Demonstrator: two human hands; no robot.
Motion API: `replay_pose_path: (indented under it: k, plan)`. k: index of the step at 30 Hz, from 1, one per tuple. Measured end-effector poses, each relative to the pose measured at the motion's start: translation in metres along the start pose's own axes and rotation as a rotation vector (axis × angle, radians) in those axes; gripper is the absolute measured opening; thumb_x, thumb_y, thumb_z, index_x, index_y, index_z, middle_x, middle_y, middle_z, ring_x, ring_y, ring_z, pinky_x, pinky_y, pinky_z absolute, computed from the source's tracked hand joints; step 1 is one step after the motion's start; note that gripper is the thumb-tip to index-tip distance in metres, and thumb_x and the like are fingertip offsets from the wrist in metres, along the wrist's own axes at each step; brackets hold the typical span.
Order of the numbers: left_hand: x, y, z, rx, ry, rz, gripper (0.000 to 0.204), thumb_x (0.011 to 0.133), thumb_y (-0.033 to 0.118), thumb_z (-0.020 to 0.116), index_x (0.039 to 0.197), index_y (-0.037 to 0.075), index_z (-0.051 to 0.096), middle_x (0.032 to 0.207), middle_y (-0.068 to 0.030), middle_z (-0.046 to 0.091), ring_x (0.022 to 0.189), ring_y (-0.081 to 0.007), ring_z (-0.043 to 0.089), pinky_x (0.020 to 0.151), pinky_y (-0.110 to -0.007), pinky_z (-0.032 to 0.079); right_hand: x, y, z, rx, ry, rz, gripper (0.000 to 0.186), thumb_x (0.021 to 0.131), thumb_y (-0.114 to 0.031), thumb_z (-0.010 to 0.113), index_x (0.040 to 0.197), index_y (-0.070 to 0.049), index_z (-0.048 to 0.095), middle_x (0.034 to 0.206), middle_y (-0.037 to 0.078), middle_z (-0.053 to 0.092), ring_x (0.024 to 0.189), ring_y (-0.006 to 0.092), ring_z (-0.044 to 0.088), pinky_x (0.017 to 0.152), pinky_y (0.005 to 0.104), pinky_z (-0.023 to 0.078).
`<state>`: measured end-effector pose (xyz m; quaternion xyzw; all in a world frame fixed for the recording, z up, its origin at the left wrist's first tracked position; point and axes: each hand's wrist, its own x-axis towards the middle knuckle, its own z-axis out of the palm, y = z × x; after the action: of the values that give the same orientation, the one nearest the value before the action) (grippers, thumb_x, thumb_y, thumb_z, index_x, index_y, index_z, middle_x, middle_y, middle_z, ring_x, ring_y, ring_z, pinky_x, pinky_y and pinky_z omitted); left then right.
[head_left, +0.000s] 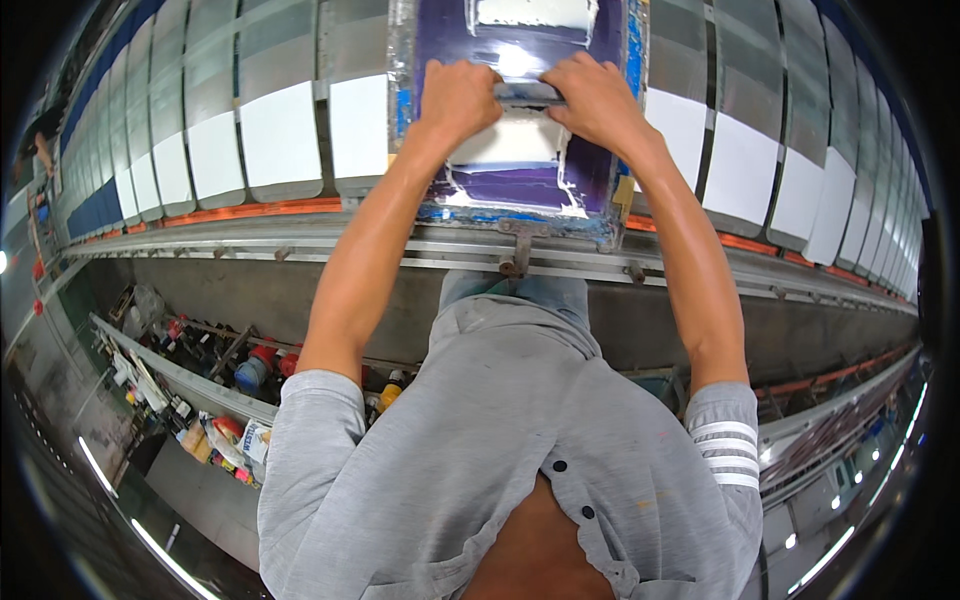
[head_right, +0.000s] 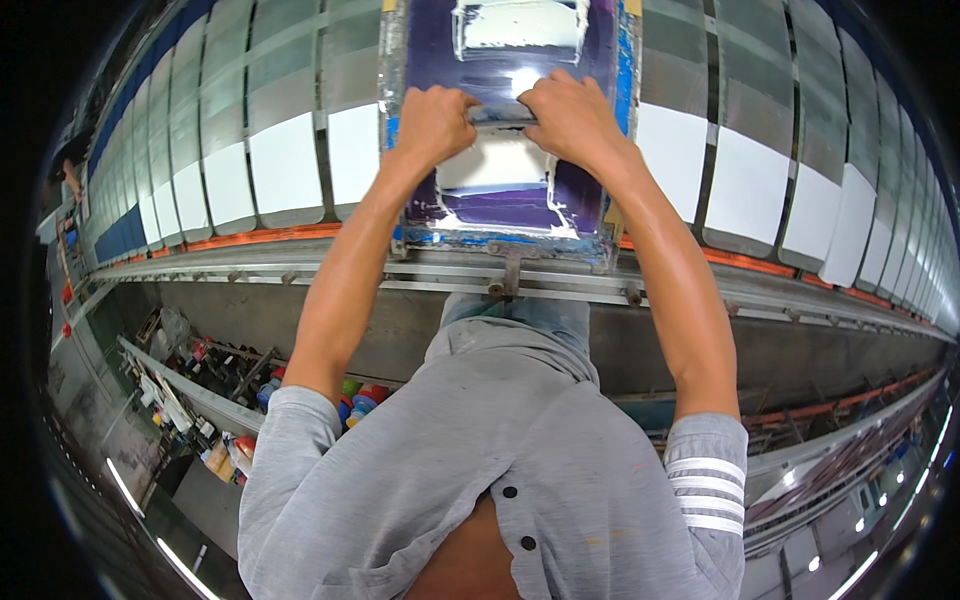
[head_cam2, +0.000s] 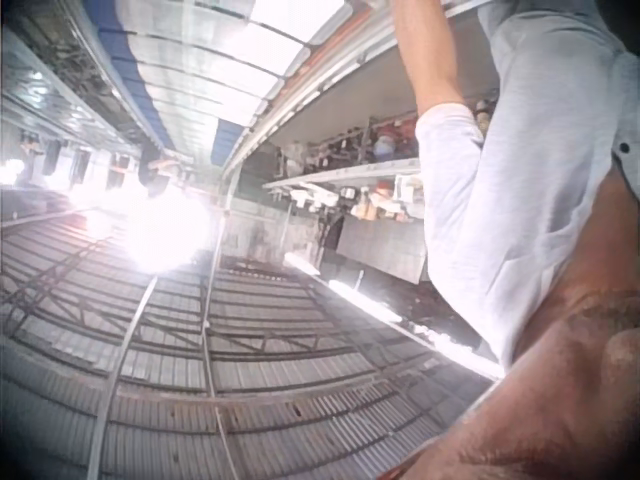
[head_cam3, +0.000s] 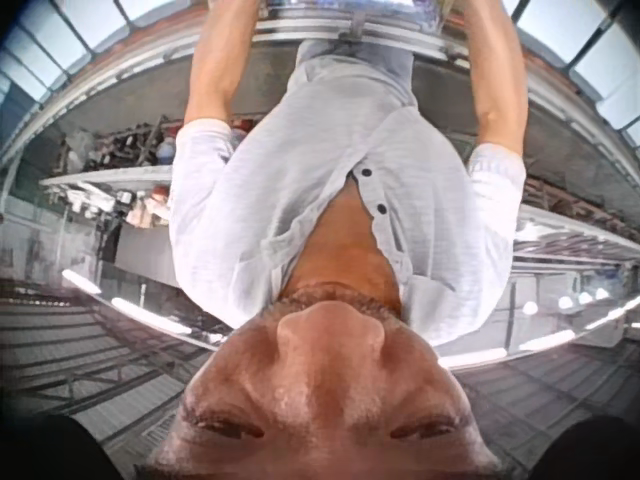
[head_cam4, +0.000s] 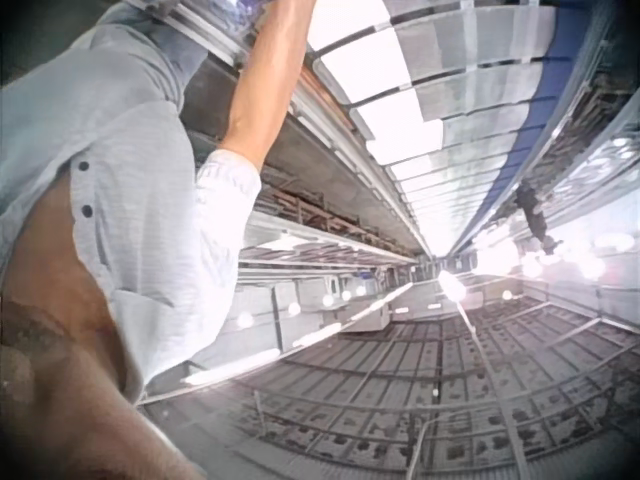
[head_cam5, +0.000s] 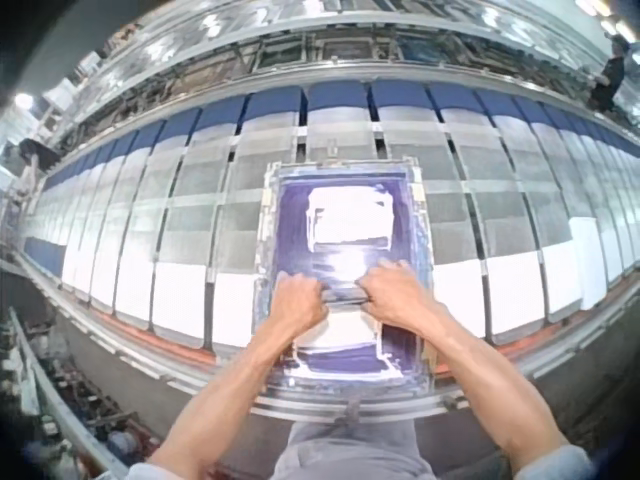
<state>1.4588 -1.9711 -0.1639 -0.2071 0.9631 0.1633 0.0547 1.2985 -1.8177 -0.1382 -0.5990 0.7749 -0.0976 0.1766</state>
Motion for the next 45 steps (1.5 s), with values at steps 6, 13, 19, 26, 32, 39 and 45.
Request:
replay_pose_path:
  k: [6, 13, 19, 26, 32, 39, 45]
  plan:
    - [-0.073, 0.024, 0.019, -0.077, 0.060, 0.034, 0.035, 0.071, 0.001, 0.066, 0.099, 0.014, 0.082, 0.090, -0.0087, 0.077, 0.078, -0.0256, 0.070, 0.077, -0.041, 0.038, -0.063, -0.033, 0.067, 0.156, 0.167, -0.043, 0.027, 0.074, -0.003, 0.069, 0.101, -0.003, 0.069, 0.096, 0.012, 0.061, 0.100, 0.0321, 0.060, 0.083, 0.0447, 0.049]
    - [-0.182, 0.049, 0.036, -0.055, 0.216, 0.096, 0.042, 0.068, -0.001, 0.067, 0.106, 0.011, 0.080, 0.091, -0.0074, 0.077, 0.085, -0.0257, 0.071, 0.083, -0.041, 0.038, -0.153, -0.113, 0.101, 0.142, 0.313, 0.022, 0.021, 0.077, -0.005, 0.062, 0.096, -0.002, 0.070, 0.092, 0.012, 0.062, 0.103, 0.0321, 0.059, 0.090, 0.0448, 0.046]
    - [-0.057, 0.012, -0.019, -0.042, -0.092, 0.078, 0.034, 0.070, 0.003, 0.064, 0.097, 0.014, 0.084, 0.075, -0.0167, 0.073, 0.067, -0.0333, 0.070, 0.077, -0.045, 0.053, -0.044, -0.045, 0.020, 0.115, -0.064, 0.113, 0.025, 0.076, -0.009, 0.065, 0.097, -0.005, 0.078, 0.094, 0.013, 0.066, 0.108, 0.0318, 0.060, 0.090, 0.0471, 0.049]
    - [-0.048, 0.005, 0.018, -0.085, 0.071, 0.060, 0.024, 0.072, 0.007, 0.069, 0.089, 0.016, 0.082, 0.082, -0.0107, 0.076, 0.070, -0.0281, 0.068, 0.072, -0.044, 0.036, -0.039, -0.028, 0.058, 0.167, 0.109, 0.037, 0.029, 0.073, -0.002, 0.064, 0.099, -0.005, 0.079, 0.101, 0.013, 0.068, 0.106, 0.0320, 0.061, 0.088, 0.0465, 0.052]
    - [-0.045, 0.007, 0.006, -0.055, -0.046, 0.002, 0.028, 0.072, 0.005, 0.068, 0.092, 0.016, 0.083, 0.079, -0.0105, 0.075, 0.068, -0.0286, 0.069, 0.074, -0.043, 0.038, -0.032, -0.024, 0.048, 0.161, 0.042, 0.057, 0.028, 0.073, -0.002, 0.065, 0.097, -0.007, 0.079, 0.095, 0.013, 0.067, 0.104, 0.0333, 0.062, 0.088, 0.0455, 0.052]
    - [-0.061, 0.011, 0.015, -0.096, 0.076, 0.051, 0.031, 0.072, 0.000, 0.064, 0.093, 0.014, 0.082, 0.089, -0.0095, 0.078, 0.074, -0.0279, 0.070, 0.076, -0.042, 0.040, -0.050, -0.036, 0.065, 0.141, 0.133, 0.018, 0.029, 0.074, -0.006, 0.068, 0.102, -0.004, 0.075, 0.095, 0.014, 0.063, 0.110, 0.0343, 0.059, 0.095, 0.0430, 0.049]
    - [-0.111, 0.000, 0.010, -0.153, -0.233, -0.043, 0.037, 0.069, 0.001, 0.066, 0.101, 0.010, 0.082, 0.094, -0.0124, 0.078, 0.081, -0.0308, 0.072, 0.080, -0.043, 0.047, -0.089, -0.053, 0.053, 0.504, 0.069, 0.134, 0.041, 0.084, -0.023, 0.079, 0.118, -0.003, 0.072, 0.109, 0.014, 0.068, 0.113, 0.0333, 0.060, 0.102, 0.0417, 0.047]
